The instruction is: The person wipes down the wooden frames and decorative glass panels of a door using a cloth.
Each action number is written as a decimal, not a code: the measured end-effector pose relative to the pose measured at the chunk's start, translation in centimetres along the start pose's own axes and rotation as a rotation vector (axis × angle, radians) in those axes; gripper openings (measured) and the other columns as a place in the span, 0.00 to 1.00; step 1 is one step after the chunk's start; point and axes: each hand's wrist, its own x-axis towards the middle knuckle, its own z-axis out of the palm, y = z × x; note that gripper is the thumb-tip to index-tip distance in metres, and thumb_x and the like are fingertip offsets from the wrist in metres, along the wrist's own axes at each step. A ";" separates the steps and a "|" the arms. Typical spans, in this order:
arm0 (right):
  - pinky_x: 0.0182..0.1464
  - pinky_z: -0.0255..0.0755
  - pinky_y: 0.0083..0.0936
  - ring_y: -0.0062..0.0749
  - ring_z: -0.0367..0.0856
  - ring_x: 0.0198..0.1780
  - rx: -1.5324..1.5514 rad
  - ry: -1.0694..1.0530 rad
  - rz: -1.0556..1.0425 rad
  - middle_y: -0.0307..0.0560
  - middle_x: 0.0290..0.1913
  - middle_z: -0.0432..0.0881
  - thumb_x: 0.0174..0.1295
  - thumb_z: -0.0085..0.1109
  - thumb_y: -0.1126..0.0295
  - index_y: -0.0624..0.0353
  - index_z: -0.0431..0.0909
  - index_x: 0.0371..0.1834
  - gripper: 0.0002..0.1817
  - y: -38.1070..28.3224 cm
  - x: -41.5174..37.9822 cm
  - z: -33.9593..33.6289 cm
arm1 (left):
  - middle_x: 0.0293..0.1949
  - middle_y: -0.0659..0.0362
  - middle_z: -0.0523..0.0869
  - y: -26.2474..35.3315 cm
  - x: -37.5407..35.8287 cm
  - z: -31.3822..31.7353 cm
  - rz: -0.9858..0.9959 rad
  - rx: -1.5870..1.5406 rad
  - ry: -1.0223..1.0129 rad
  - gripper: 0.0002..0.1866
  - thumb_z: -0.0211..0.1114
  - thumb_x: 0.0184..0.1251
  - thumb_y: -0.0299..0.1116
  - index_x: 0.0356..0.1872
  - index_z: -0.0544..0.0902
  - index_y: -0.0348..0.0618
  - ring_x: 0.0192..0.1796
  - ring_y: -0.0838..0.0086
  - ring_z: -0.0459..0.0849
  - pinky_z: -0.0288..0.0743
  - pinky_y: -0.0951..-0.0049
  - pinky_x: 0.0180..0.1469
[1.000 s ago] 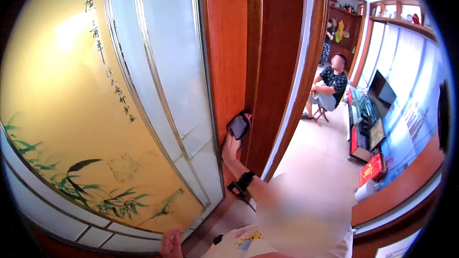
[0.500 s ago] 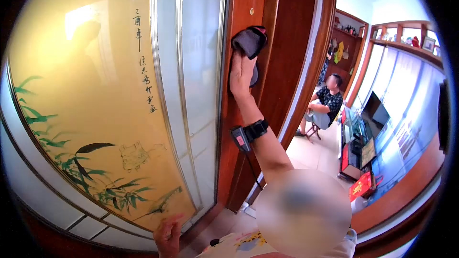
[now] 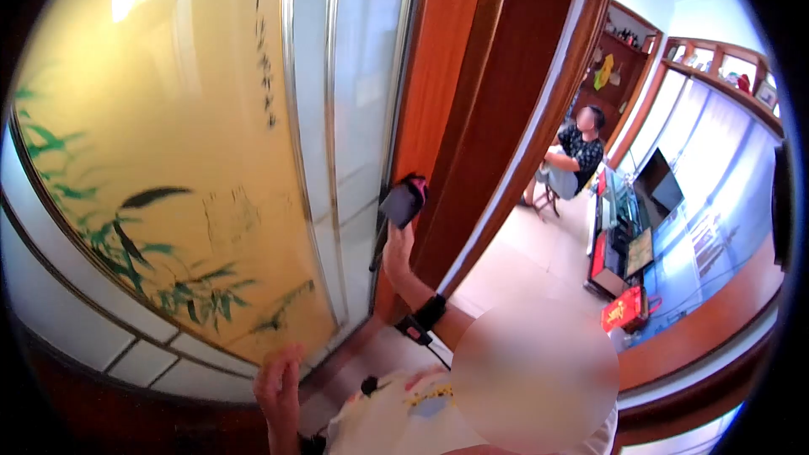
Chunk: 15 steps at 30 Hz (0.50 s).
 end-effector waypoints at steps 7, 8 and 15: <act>0.68 0.59 0.30 0.37 0.71 0.62 -0.085 0.033 -0.323 0.45 0.62 0.73 0.67 0.50 0.46 0.59 0.68 0.64 0.32 -21.6 6.7 5.7 | 0.43 0.54 0.85 -0.5 -1.0 -1.8 0.005 0.168 -0.026 0.11 0.56 0.64 0.17 0.45 0.82 0.35 0.44 0.70 0.83 0.78 0.73 0.45; 0.69 0.57 0.30 0.37 0.68 0.64 -0.273 -0.071 -0.595 0.47 0.64 0.71 0.69 0.48 0.51 0.61 0.66 0.65 0.30 -23.9 8.8 6.8 | 0.43 0.54 0.85 -0.9 -1.2 -2.0 0.012 0.145 -0.021 0.11 0.56 0.64 0.17 0.45 0.82 0.35 0.44 0.70 0.83 0.78 0.73 0.45; 0.73 0.44 0.48 0.53 0.50 0.74 -1.803 -0.144 -1.764 0.54 0.73 0.57 0.66 0.52 0.61 0.56 0.67 0.66 0.26 -33.0 21.2 11.6 | 0.46 0.51 0.84 -1.9 -1.1 -1.0 -0.070 -0.047 -0.041 0.12 0.55 0.67 0.20 0.49 0.80 0.35 0.48 0.69 0.83 0.78 0.71 0.47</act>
